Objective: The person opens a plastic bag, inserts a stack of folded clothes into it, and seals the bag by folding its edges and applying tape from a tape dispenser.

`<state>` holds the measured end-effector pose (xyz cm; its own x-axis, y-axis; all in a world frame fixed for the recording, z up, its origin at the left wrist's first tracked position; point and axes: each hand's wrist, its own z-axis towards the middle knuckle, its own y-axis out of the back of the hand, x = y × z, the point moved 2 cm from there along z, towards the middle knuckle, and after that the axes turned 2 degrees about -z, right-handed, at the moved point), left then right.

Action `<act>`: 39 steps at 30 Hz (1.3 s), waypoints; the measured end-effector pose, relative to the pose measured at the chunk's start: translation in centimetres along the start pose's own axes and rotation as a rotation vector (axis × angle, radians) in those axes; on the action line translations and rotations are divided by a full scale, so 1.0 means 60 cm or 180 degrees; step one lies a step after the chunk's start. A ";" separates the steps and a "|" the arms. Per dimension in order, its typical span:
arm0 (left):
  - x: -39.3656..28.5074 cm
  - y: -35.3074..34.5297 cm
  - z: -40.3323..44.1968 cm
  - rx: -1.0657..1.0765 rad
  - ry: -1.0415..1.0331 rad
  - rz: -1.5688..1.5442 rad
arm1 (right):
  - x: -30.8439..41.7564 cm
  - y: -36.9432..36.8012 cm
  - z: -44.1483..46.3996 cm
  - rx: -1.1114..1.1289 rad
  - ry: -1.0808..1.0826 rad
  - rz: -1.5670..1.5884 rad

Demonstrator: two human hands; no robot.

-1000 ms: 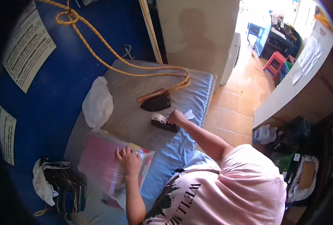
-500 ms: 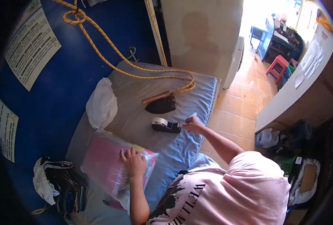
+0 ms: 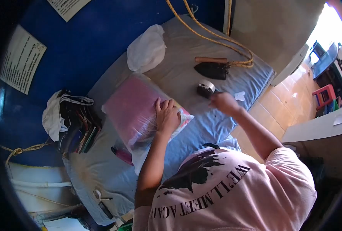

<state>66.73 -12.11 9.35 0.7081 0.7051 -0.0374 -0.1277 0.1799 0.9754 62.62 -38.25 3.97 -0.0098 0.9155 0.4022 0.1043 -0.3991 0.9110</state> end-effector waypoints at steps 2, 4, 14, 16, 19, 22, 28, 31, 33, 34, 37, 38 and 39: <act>-0.001 0.002 0.004 -0.0027 -0.0017 -0.0020 | 0.111 0.022 -0.013 0.0467 0.0866 0.0615; 0.000 -0.001 0.006 -0.0167 -0.0038 -0.0068 | 0.156 -0.020 -0.003 0.0169 0.2014 0.1075; 0.004 -0.005 0.002 -0.0272 0.0024 -0.0094 | 0.161 -0.062 0.076 0.0027 0.1296 0.0250; 0.004 -0.006 0.003 -0.0276 0.0029 -0.0129 | 0.139 -0.081 0.100 0.0402 0.1501 0.0643; 0.009 -0.006 0.003 -0.0205 0.0044 -0.0124 | 0.121 -0.082 0.121 0.0898 0.1707 0.1110; 0.007 -0.005 0.002 -0.0110 0.0065 -0.0137 | 0.128 -0.081 0.128 0.0975 0.1730 0.1180; 0.008 -0.005 0.002 -0.0112 0.0072 -0.0138 | 0.121 -0.138 0.185 0.0610 0.1772 0.1328; 0.007 -0.009 0.001 -0.0072 0.0106 -0.0111 | 0.111 -0.160 0.197 0.1428 0.0977 0.1742; 0.006 -0.006 0.002 -0.0069 0.0095 -0.0077 | 0.106 -0.170 0.197 0.1922 0.0701 0.2348; 0.005 -0.004 0.003 -0.0087 0.0106 -0.0077 | 0.093 -0.195 0.200 0.1979 0.0756 0.2758; -0.002 0.001 0.001 -0.0114 0.0108 -0.0129 | 0.076 -0.237 0.187 0.1893 0.0353 0.4103; -0.001 0.002 -0.004 -0.0103 0.0095 -0.0166 | 0.071 -0.244 0.180 0.1809 0.0118 0.4568; 0.000 0.004 -0.007 -0.0091 0.0082 -0.0200 | 0.067 -0.248 0.178 0.1716 0.0124 0.4487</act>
<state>66.42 -11.76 9.50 0.6973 0.7092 -0.1043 -0.1035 0.2435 0.9643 71.68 -28.09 -8.94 0.3820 -0.1953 0.9033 0.3924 -0.8507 -0.3499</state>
